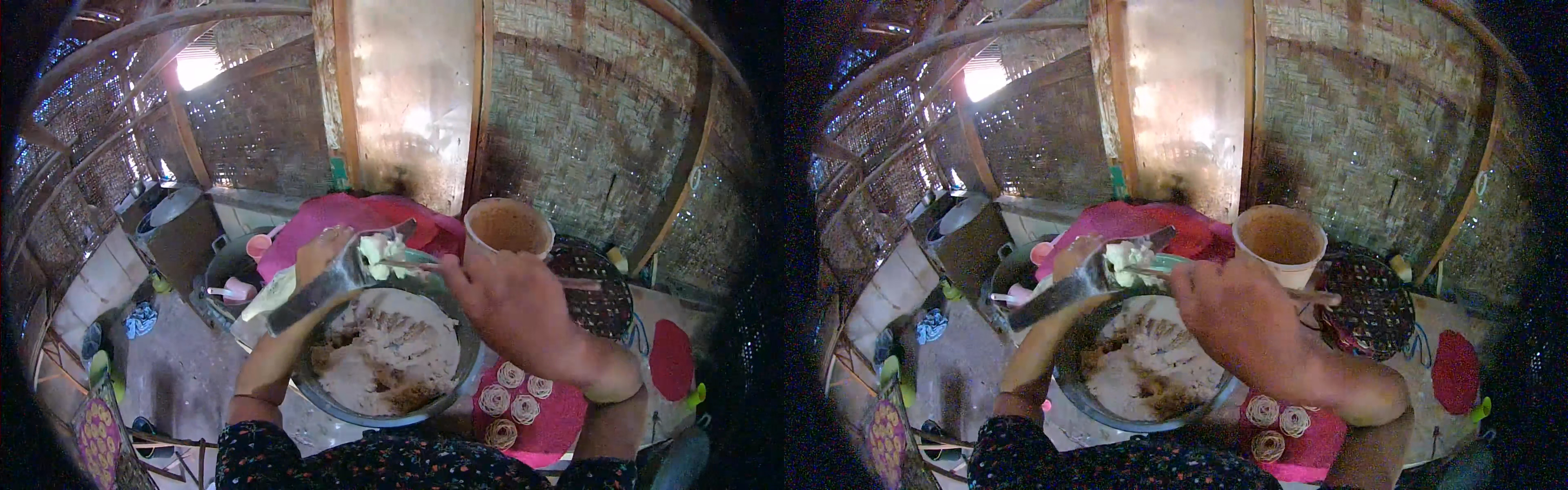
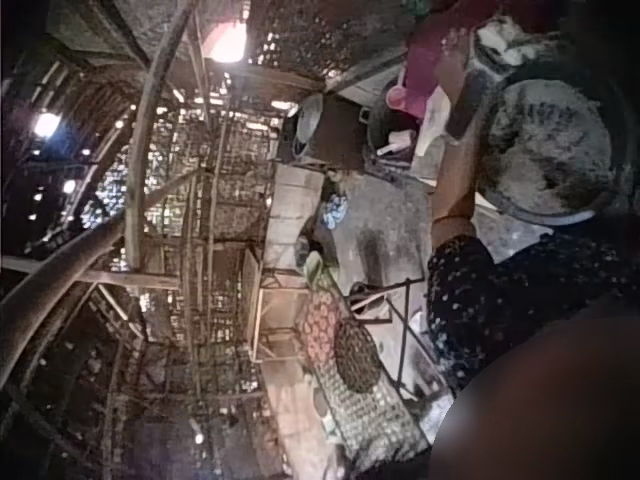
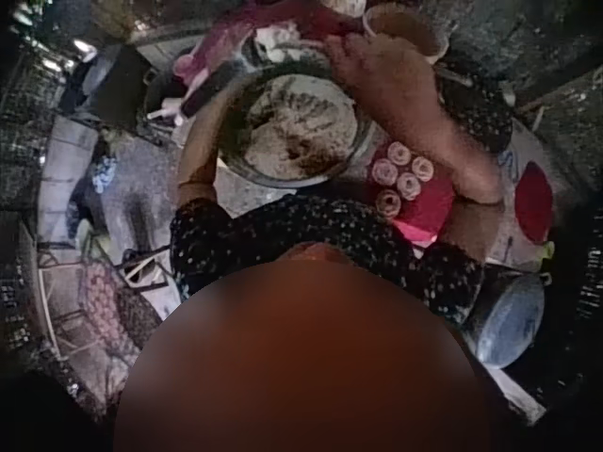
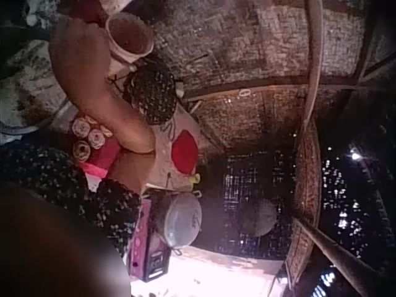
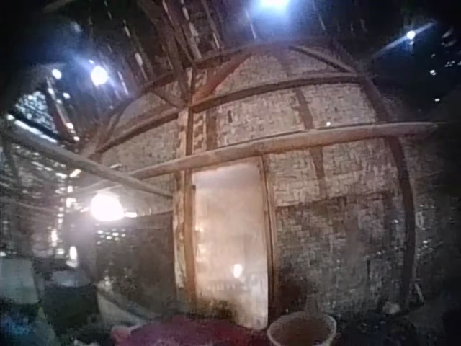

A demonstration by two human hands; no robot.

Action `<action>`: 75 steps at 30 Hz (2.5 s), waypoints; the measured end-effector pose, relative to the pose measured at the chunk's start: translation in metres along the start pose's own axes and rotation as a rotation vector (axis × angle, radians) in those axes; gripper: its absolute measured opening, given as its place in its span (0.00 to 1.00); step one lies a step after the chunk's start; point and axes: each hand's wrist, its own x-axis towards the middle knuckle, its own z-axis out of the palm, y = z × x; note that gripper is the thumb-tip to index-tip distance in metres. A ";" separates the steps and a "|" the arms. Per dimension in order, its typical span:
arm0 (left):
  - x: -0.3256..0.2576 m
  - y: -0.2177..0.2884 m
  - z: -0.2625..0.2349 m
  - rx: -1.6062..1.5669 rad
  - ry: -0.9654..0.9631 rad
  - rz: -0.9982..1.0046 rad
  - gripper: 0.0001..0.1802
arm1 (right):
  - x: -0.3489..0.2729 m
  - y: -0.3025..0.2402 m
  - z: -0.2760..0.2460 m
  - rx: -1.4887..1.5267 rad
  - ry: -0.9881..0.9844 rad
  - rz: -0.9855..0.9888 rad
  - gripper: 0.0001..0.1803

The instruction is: The person uses a manual press to extrude dough into spiral coils onto pink mesh discs, periodically refilling the press from a large tub.

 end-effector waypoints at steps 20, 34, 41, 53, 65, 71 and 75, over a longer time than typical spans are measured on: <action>-0.003 0.014 0.004 0.316 0.053 0.036 0.17 | -0.003 -0.013 0.001 -0.093 0.103 0.029 0.06; -0.005 -0.011 0.005 -0.852 0.213 -0.492 0.21 | -0.028 -0.005 0.038 0.350 0.063 0.206 0.20; 0.006 0.023 -0.008 0.270 0.088 -0.094 0.23 | -0.018 -0.014 0.026 0.310 0.079 0.181 0.20; -0.018 0.012 -0.008 0.125 0.046 -0.042 0.21 | -0.038 0.007 0.022 0.221 0.045 0.185 0.19; -0.027 0.013 -0.005 -0.072 0.132 0.149 0.29 | -0.019 -0.020 0.041 0.212 0.024 -0.057 0.21; -0.014 0.018 0.003 0.024 0.099 -0.052 0.27 | -0.007 -0.018 0.077 0.885 0.361 0.305 0.32; -0.014 0.023 -0.010 0.108 0.076 -0.069 0.26 | 0.010 -0.093 0.128 1.095 0.320 0.397 0.34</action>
